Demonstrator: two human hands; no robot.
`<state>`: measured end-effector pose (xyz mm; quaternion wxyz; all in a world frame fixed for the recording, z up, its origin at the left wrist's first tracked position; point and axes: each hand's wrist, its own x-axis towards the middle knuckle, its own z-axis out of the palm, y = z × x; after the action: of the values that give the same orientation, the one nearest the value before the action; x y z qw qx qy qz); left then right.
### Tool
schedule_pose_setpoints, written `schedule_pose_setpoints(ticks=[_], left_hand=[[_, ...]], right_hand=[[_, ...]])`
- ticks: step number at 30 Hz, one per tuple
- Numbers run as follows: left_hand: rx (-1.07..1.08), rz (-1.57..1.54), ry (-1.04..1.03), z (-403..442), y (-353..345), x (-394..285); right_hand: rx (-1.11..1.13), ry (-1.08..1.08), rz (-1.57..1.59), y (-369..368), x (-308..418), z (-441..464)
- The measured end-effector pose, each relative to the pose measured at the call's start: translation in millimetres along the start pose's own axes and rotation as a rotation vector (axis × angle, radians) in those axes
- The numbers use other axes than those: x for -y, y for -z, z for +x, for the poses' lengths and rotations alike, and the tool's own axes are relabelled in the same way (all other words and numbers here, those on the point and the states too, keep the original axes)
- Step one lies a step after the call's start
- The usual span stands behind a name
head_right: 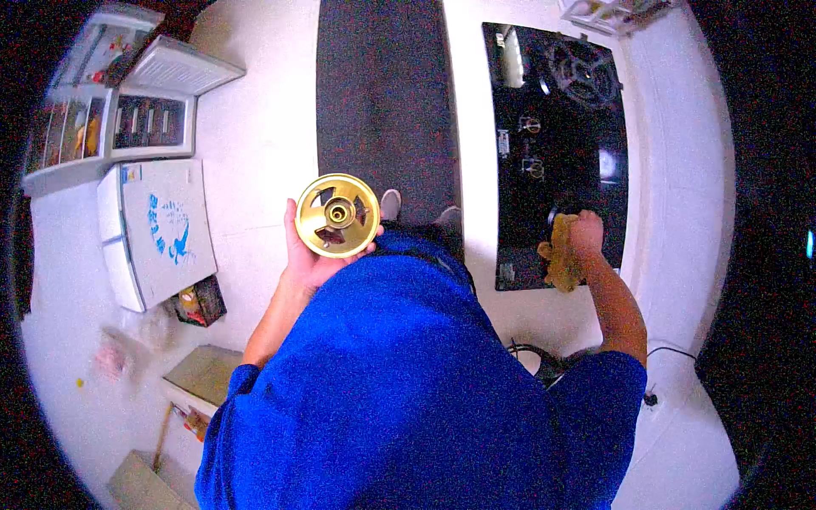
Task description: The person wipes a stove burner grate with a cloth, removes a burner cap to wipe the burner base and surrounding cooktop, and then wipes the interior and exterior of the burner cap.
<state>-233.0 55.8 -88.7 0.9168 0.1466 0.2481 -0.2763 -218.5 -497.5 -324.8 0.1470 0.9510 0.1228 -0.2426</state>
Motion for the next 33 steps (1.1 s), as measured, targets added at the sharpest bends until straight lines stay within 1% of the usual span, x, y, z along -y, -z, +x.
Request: schedule_pose_setpoints(ticks=[1,2,4,6,8,10,12,14,15,17,18,20,21,23,24,26,27,28,30,31,33], left_hand=[[0.015,-0.011,0.006,0.2,1.1,0.4],[0.013,-0.011,-0.005,0.0,4.3,0.6],[0.006,0.01,0.014,1.3,3.5,-1.1],[-0.007,0.026,0.023,2.7,7.0,-3.3],[0.029,0.044,0.013,3.3,7.1,-3.4],[0.023,0.053,0.007,3.5,6.2,-2.5],[0.021,0.07,0.011,3.9,10.0,-4.3],[0.094,0.04,0.016,5.6,9.0,-5.3],[0.104,0.045,0.027,6.3,7.3,-5.6],[0.144,0.058,0.05,7.4,2.5,-7.8],[0.158,0.065,0.072,7.7,0.1,-10.0],[0.171,0.129,0.104,6.8,-0.1,-13.6],[0.214,0.128,0.122,7.0,-1.8,-15.7],[0.214,0.165,0.173,7.8,-5.9,-18.2],[0.226,0.178,0.195,7.1,-10.8,-18.0],[0.266,0.191,0.245,5.6,-19.8,-16.6],[0.28,0.2,0.27,3.5,-28.4,-16.2],[0.315,0.228,0.292,2.8,-34.7,-16.4],[0.295,0.268,0.319,-3.1,-39.1,-19.8],[0.31,0.277,0.341,-4.8,-45.3,-21.2],[0.31,0.315,0.39,-10.1,-59.8,-24.9]], right_hand=[[0.026,-0.17,-0.03,-2.7,1.9,4.2],[0.019,-0.161,-0.03,-6.9,2.8,9.3],[0.166,-0.259,-0.053,3.8,1.2,12.2],[0.179,-0.279,-0.041,0.9,4.6,22.0],[0.193,-0.299,-0.034,-5.7,1.5,30.3],[0.121,-0.251,-0.058,6.9,11.5,31.6],[0.08,-0.294,-0.07,29.1,27.8,24.1],[-0.124,-0.378,0.108,60.4,34.1,5.6],[-0.126,-0.394,0.107,71.8,33.4,-5.7],[-0.249,-0.449,0.421,90.3,34.5,-34.9],[-0.251,-0.476,0.419,98.7,38.6,-50.8],[-0.389,-0.37,0.776,111.9,48.3,-88.0],[-0.464,-0.403,1.035,99.6,54.2,-99.5],[-0.666,-0.374,1.196,89.3,63.8,-138.1],[-0.773,-0.301,1.1,93.4,70.5,-158.0],[-0.901,-0.333,1.232,97.8,81.6,-194.3],[-0.859,-0.44,1.354,119.2,88.3,-217.3],[-0.881,-0.475,1.341,130.0,91.4,-235.1],[-1.122,-0.318,1.911,140.4,108.7,-256.1],[-1.148,-0.339,1.9,143.7,118.7,-262.5],[-1.169,-0.3,2.604,141.1,142.3,-264.2]])
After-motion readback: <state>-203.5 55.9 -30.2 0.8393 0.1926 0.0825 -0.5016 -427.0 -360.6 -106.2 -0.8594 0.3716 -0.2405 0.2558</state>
